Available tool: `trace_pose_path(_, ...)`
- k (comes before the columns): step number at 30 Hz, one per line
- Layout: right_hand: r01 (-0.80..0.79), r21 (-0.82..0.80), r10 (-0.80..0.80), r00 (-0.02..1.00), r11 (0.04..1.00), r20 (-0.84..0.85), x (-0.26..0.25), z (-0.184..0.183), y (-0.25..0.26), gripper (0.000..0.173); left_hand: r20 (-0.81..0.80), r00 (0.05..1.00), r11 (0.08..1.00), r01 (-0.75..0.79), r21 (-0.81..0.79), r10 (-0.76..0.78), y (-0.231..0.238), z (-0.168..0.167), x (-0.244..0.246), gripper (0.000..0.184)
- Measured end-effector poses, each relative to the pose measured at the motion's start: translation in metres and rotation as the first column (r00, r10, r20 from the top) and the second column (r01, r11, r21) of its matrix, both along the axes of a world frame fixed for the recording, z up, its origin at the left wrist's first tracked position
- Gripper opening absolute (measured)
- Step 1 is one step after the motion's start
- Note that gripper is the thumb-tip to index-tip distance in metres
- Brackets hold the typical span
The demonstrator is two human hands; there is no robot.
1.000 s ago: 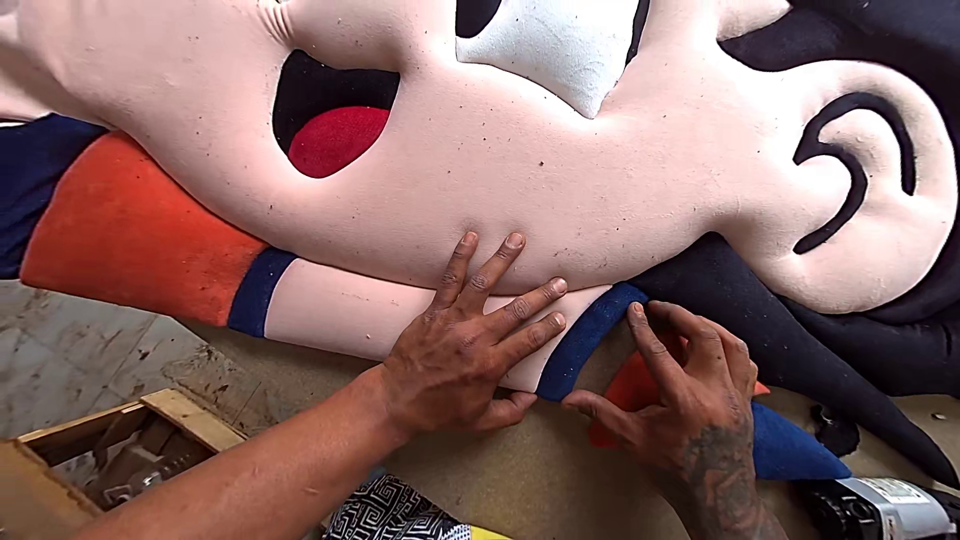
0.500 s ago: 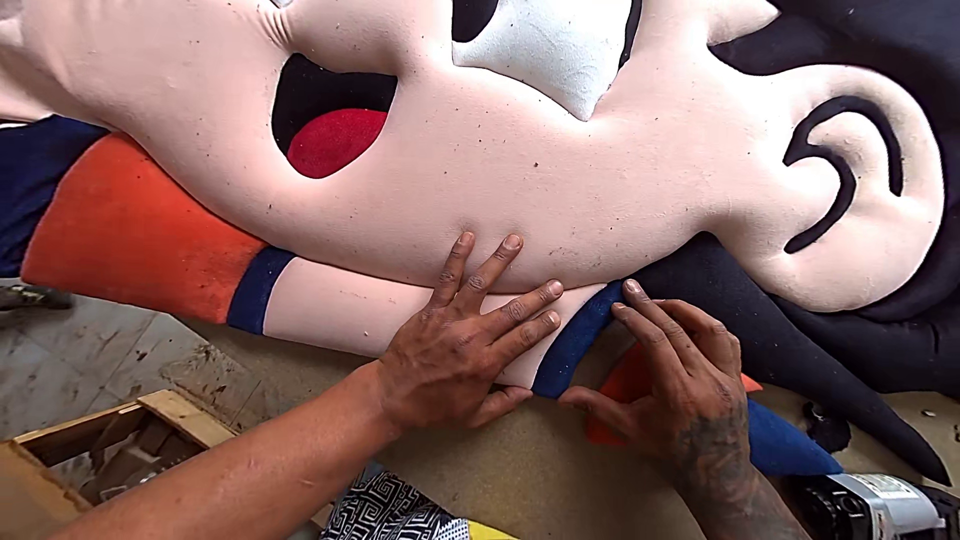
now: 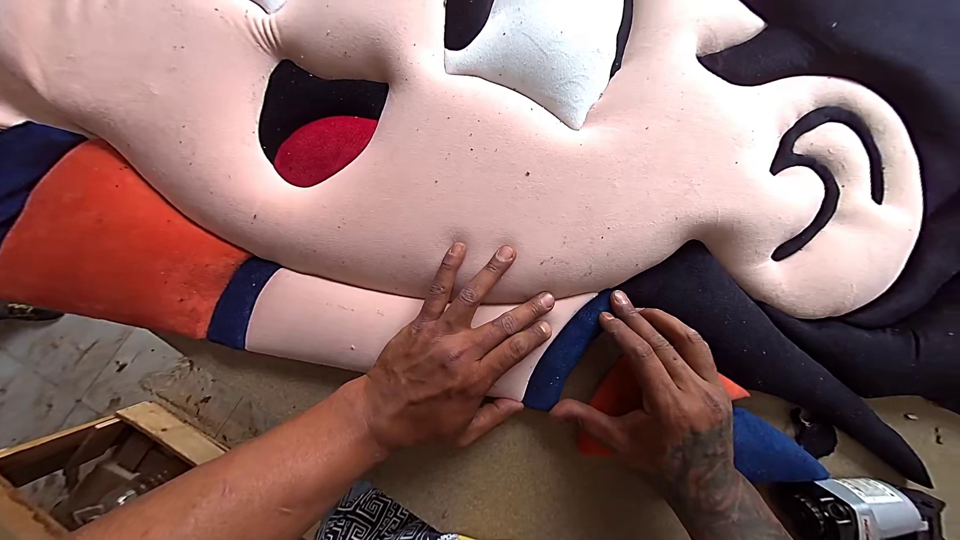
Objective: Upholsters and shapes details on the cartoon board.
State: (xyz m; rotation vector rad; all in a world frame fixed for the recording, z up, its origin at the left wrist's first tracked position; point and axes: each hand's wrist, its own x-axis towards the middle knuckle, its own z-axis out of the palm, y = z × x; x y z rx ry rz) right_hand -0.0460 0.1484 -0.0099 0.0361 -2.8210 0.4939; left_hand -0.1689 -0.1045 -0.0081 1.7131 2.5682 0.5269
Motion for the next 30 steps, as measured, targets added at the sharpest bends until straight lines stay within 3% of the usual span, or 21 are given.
trace_pose_path(9,0.010,0.013,-0.010,0.999,1.000,0.051,0.002,0.002,-0.004,0.086,0.047,0.999,1.000,-0.015,0.004,0.015,0.000,-0.003,0.001,0.068)
trace_pose_path(13,0.021,-0.063,-0.016,0.997,0.998,0.073,0.011,0.006,-0.013,0.075,0.073,0.997,0.999,-0.035,0.014,0.034,0.000,-0.005,0.002,0.069)
trace_pose_path(22,-0.021,-0.070,0.040,0.959,0.997,0.279,0.010,0.017,-0.018,0.066,0.192,0.981,0.999,-0.034,-0.036,0.040,-0.003,-0.004,-0.001,0.067)
trace_pose_path(30,-0.011,-0.102,0.036,0.968,0.995,0.250,0.011,0.012,-0.021,0.064,0.209,0.978,0.996,-0.011,-0.083,0.028,-0.001,0.004,-0.006,0.068)
